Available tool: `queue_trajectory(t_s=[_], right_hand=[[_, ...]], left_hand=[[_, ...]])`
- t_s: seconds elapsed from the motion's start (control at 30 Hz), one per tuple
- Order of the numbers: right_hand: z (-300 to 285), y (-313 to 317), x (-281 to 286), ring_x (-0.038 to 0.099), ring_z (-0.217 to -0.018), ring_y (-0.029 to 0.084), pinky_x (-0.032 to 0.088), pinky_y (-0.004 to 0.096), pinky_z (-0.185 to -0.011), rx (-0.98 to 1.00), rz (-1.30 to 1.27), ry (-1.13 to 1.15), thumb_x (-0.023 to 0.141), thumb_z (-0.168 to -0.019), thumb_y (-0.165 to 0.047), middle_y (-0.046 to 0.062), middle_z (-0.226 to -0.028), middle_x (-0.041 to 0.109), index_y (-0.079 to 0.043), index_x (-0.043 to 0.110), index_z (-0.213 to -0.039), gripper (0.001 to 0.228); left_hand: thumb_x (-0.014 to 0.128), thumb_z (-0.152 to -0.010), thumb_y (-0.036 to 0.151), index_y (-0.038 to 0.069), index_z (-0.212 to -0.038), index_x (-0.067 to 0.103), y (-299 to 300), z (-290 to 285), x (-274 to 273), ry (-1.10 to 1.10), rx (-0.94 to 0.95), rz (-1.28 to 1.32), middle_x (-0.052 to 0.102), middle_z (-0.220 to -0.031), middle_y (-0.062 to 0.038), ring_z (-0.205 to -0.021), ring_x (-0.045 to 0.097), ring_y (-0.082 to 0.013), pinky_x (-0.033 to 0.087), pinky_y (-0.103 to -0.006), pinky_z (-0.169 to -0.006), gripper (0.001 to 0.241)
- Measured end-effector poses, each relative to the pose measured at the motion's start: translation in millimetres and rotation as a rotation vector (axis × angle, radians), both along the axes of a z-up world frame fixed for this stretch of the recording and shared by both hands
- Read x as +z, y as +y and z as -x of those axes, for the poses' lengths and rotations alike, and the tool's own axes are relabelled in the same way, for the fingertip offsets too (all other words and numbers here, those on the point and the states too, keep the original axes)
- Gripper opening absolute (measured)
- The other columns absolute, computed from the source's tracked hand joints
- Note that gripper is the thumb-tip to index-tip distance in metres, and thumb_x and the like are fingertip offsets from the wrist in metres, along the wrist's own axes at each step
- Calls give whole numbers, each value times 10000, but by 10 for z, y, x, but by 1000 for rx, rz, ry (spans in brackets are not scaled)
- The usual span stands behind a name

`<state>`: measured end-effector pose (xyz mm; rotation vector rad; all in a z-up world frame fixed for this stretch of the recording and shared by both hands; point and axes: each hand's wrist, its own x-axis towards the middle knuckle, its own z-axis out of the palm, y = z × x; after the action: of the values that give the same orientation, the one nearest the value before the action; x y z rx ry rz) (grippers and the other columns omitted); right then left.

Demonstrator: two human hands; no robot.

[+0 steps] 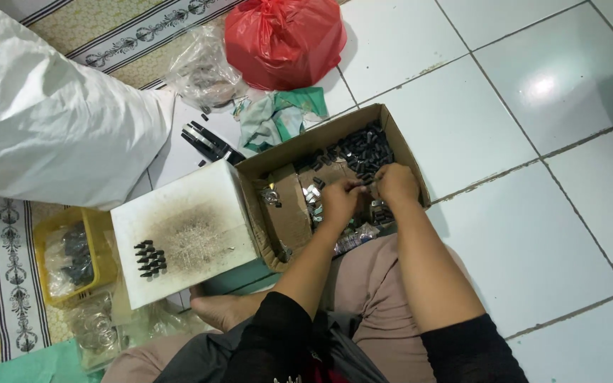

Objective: Assembling small black and silver components into a white template board on the floor

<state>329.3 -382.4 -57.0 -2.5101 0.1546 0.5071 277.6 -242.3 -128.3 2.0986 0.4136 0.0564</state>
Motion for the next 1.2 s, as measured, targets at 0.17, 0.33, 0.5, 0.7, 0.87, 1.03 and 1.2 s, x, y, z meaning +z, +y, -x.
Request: queue_trajectory(t_s=[0.17,0.33,0.5,0.7,0.87,1.03,1.2], right_hand=[[-46,115,-441,743,-741,344,631,451,-684,204,224,-118,687,-845,25,210,-722,736,-18,790,-797,122],[-65,204,-441,745,-690,339,621,440,-639,320,301,-217,678,-833,64,199,-664,723,7,748,-683,175],[-70,51,-604,749,-742,429,605,503,-655,269,200,-183,592,-873,36,266,-692,716,58,752,-714,227],[-106,36,-700,758,-798,429,614,515,-679,244,293,-113,559,-855,64,271,-737,729,86,756,-750,225],[-114,53,-640,760,-810,419,625,498,-706,316,337,-153,583,-867,86,278,-766,740,85,776,-808,202],[-88,126,-457,772,-828,401,628,476,-693,384,403,-174,621,-896,30,277,-802,758,82,781,-845,175],[227,168,118,745,-868,464,620,513,-738,291,234,-128,626,-900,24,336,-855,745,140,771,-906,186]], left_hand=[[868,-824,242,74,-999,795,253,101,-110,39,40,69,779,-904,-141,-889,759,-307,609,-397,-733,254],[888,-773,92,49,-1046,786,443,420,158,85,96,419,770,-932,-186,-839,761,-279,642,-372,-679,295],[777,-869,-31,-78,-1269,655,587,834,490,54,248,1019,626,-1152,-169,-1013,692,-253,638,-395,-902,421],[806,-871,64,-9,-1325,634,985,1498,1041,136,340,1135,577,-1111,-107,-840,760,-251,678,-346,-754,491],[803,-886,58,-43,-1294,664,1373,2041,921,91,377,1110,622,-1148,-149,-958,717,-247,653,-355,-852,443],[791,-885,33,-33,-1237,698,1637,2445,962,14,434,1121,703,-1069,-133,-886,743,-225,672,-323,-815,370],[799,-875,38,-16,-1226,710,1736,2616,924,-65,493,1130,741,-1041,-140,-857,762,-235,672,-328,-800,366]])
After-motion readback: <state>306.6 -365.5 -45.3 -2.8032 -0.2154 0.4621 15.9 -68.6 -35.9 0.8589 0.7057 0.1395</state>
